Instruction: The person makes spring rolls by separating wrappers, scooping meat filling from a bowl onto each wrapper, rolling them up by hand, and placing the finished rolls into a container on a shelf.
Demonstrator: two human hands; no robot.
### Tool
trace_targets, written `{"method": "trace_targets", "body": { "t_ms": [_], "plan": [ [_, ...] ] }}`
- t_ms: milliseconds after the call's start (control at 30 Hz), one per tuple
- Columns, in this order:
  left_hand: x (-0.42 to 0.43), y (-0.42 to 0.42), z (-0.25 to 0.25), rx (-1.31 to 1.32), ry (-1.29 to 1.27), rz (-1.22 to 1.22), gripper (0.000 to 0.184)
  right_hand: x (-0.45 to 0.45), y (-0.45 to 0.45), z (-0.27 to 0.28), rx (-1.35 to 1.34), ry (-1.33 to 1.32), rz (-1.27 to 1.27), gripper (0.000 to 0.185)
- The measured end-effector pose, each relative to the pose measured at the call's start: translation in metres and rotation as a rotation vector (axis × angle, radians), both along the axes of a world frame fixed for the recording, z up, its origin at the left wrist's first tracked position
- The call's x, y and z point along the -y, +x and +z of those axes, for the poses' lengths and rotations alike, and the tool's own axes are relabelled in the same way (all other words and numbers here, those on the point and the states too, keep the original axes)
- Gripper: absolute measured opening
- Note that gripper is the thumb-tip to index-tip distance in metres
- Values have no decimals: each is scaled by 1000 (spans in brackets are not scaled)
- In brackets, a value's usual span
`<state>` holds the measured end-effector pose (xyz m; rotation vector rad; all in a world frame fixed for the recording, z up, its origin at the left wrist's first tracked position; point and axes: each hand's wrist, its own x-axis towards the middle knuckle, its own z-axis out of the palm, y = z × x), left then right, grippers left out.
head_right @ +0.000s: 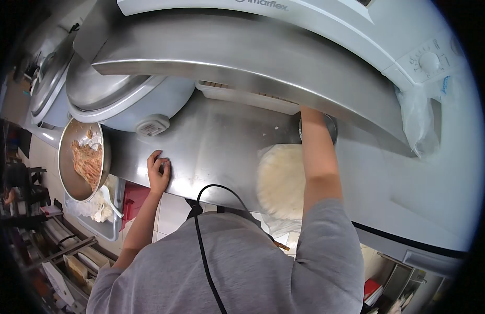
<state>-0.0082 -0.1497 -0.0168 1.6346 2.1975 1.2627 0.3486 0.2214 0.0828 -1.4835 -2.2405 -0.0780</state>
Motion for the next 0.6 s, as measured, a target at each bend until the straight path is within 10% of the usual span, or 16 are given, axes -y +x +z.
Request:
{"method": "trace_targets", "body": {
  "t_ms": [367, 600],
  "plan": [
    [1, -3, -5, -9, 4, -13, 8, -12, 1, -37, 156, 467, 120, 44],
    [7, -5, -6, 26, 40, -81, 10, 161, 35, 107, -35, -498, -73, 37]
  ]
}}
